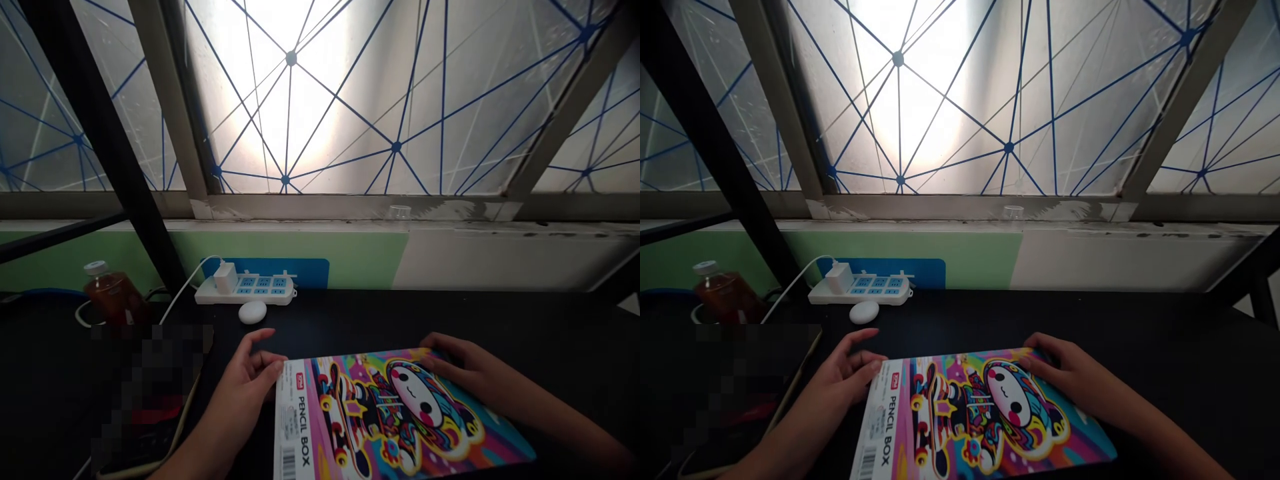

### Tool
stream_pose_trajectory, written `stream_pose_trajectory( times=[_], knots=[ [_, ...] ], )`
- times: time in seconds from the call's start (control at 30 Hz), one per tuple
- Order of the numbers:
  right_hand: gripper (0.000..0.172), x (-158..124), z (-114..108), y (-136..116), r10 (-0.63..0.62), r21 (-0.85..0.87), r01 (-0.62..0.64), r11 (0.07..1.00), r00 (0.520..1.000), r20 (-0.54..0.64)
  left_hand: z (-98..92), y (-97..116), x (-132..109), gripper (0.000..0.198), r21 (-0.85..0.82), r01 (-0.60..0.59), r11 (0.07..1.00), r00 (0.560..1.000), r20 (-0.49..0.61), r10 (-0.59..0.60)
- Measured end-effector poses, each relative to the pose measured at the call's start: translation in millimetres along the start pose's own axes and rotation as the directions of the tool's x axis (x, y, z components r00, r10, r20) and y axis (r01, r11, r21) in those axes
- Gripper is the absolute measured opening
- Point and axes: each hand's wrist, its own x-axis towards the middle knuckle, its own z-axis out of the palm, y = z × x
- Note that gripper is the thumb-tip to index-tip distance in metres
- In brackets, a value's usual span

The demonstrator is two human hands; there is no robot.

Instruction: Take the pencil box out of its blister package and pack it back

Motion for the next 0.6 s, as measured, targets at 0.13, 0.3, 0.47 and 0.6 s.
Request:
stream_pose_trajectory(
  times=[0.13, 0.3, 0.47, 0.6],
  knots=[
    [0.035, -2.0, 2.3, -0.1, -0.054, 0.000, 0.054, 0.999, 0.992, -0.116, 0.9, -0.4, -2.5, 0.074, -0.051, 0.033, 0.998, 0.999, -0.012, -0.034],
    [0.043, -4.7, 10.3, -5.6, -0.197, -0.161, 0.135, 0.978, 0.854, -0.482, 0.4, -0.6, -4.5, 0.057, -0.088, -0.003, 0.996, 1.000, -0.021, 0.001],
    [0.038, -13.6, 18.2, -9.3, -0.419, -0.383, 0.194, 0.903, 0.595, -0.686, 0.1, 2.1, -9.2, 0.043, -0.085, -0.171, 0.982, 0.985, 0.024, 0.173],
    [0.031, -20.7, 20.2, -8.8, -0.546, -0.490, 0.260, 0.832, 0.543, -0.638, -1.7, 3.1, -13.6, 0.042, -0.097, -0.265, 0.959, 0.964, 0.004, 0.267]
  ],
)
